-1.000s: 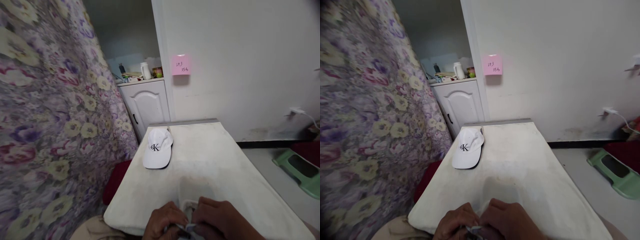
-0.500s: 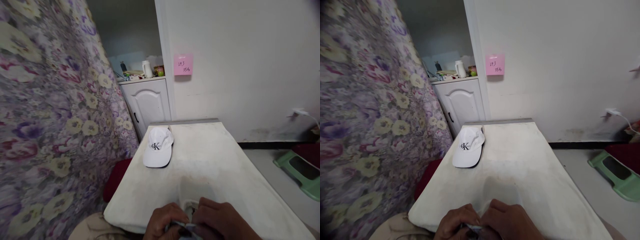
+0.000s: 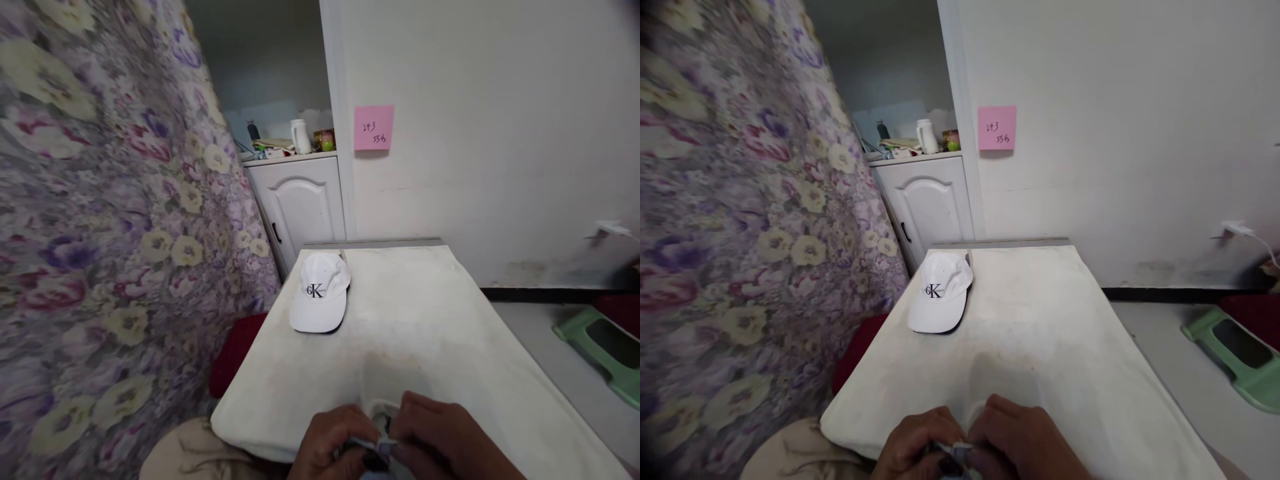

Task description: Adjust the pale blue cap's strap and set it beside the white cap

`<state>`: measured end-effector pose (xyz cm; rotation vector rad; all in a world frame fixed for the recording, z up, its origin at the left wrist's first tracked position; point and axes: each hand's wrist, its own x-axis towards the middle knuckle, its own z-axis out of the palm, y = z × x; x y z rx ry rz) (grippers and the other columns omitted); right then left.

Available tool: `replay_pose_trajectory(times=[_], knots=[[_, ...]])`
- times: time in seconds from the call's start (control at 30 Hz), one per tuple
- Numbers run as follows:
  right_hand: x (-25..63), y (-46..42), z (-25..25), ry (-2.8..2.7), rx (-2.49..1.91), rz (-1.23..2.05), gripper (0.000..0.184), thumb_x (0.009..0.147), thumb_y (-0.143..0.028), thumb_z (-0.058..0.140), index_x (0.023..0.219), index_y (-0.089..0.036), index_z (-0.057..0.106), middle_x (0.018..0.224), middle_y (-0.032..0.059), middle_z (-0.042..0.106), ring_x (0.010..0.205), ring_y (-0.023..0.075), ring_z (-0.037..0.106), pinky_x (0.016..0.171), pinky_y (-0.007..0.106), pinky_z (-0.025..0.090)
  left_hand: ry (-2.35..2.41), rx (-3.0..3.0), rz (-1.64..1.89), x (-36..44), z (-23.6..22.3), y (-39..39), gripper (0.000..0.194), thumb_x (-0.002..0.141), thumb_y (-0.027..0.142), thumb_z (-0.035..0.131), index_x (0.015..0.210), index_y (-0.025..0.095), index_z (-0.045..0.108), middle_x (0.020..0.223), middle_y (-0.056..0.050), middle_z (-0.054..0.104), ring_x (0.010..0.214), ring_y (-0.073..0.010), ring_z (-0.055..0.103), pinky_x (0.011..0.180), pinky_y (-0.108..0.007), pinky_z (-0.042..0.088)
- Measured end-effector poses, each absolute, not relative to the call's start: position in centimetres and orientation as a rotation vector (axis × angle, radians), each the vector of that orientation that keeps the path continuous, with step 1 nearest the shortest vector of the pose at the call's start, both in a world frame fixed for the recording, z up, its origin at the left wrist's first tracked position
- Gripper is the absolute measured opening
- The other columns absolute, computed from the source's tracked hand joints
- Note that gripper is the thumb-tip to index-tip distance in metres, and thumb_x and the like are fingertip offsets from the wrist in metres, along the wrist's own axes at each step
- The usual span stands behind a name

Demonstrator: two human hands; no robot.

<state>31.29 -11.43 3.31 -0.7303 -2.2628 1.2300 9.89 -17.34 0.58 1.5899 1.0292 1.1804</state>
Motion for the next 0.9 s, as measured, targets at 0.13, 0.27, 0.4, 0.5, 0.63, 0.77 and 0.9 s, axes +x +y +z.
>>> replay_pose_trajectory(times=[0.13, 0.27, 0.4, 0.5, 0.63, 0.77, 0.9], knots=[[31.1, -11.3, 3.2, -2.261, -0.727, 1.23, 0.022, 0.094, -0.031, 0.051, 0.075, -0.021, 0.058, 0.075, 0.0014, 0.059, 0.066, 0.0138, 0.056, 0.061, 0.025, 0.04, 1.036, 1.586, 1.169, 10.0, 0.5, -17.4, 0.018, 0.092, 0.037, 0.066, 0.093, 0.024, 0.079, 0.08, -0.002, 0.073, 0.076, -0.0153, 0.065, 0.072, -0.024, 0.045], [30.9, -11.2, 3.2, -2.254, -0.727, 1.24, 0.026, 0.093, -0.034, 0.051, 0.072, -0.021, 0.057, 0.073, 0.002, 0.06, 0.064, 0.0143, 0.056, 0.059, 0.026, 0.04, 1.078, 1.597, 1.165, 10.1, 0.4, -17.3, 0.021, 0.093, 0.039, 0.065, 0.089, 0.023, 0.079, 0.079, -0.003, 0.073, 0.075, -0.016, 0.065, 0.072, -0.025, 0.044], [31.1, -11.3, 3.7, -2.262, -0.733, 1.235, 0.025, 0.093, -0.033, 0.051, 0.072, -0.021, 0.057, 0.074, 0.0025, 0.062, 0.065, 0.0146, 0.057, 0.06, 0.026, 0.042, 1.081, 1.608, 1.148, 10.0, 0.4, -17.4, 0.026, 0.093, 0.043, 0.064, 0.089, 0.022, 0.078, 0.078, -0.003, 0.071, 0.074, -0.0161, 0.064, 0.071, -0.025, 0.044], [31.1, -11.4, 3.9, -2.261, -0.773, 1.187, 0.022, 0.092, -0.029, 0.052, 0.072, -0.022, 0.058, 0.072, 0.0012, 0.062, 0.064, 0.014, 0.057, 0.059, 0.025, 0.042, 1.088, 1.588, 1.127, 10.1, 0.4, -17.5, 0.027, 0.092, 0.044, 0.064, 0.087, 0.021, 0.078, 0.077, -0.002, 0.07, 0.073, -0.0159, 0.063, 0.07, -0.025, 0.043], [31.1, -11.2, 3.2, -2.263, -0.765, 1.171, 0.024, 0.091, -0.032, 0.052, 0.071, -0.021, 0.058, 0.07, 0.0009, 0.061, 0.061, 0.0131, 0.056, 0.057, 0.024, 0.041, 1.077, 1.576, 1.132, 10.1, 0.3, -17.3, 0.027, 0.091, 0.044, 0.065, 0.086, 0.02, 0.077, 0.076, -0.002, 0.068, 0.072, -0.0148, 0.061, 0.068, -0.024, 0.042], [31.0, -11.1, 2.5, -2.266, -0.729, 1.148, 0.029, 0.092, -0.038, 0.052, 0.069, -0.022, 0.057, 0.067, -0.0001, 0.059, 0.057, 0.0123, 0.052, 0.053, 0.024, 0.039, 1.067, 1.589, 1.135, 10.1, 0.2, -17.2, 0.029, 0.092, 0.046, 0.064, 0.086, 0.02, 0.076, 0.076, -0.001, 0.067, 0.072, -0.0145, 0.06, 0.068, -0.024, 0.041], [31.1, -11.2, 3.2, -2.268, -0.76, 1.172, 0.033, 0.095, -0.043, 0.053, 0.07, -0.023, 0.058, 0.069, -0.0006, 0.061, 0.06, 0.0131, 0.053, 0.055, 0.024, 0.041, 1.085, 1.584, 1.113, 10.2, 0.3, -17.2, 0.03, 0.092, 0.047, 0.064, 0.085, 0.02, 0.075, 0.074, 0.0, 0.065, 0.069, -0.0135, 0.056, 0.067, -0.024, 0.039]])
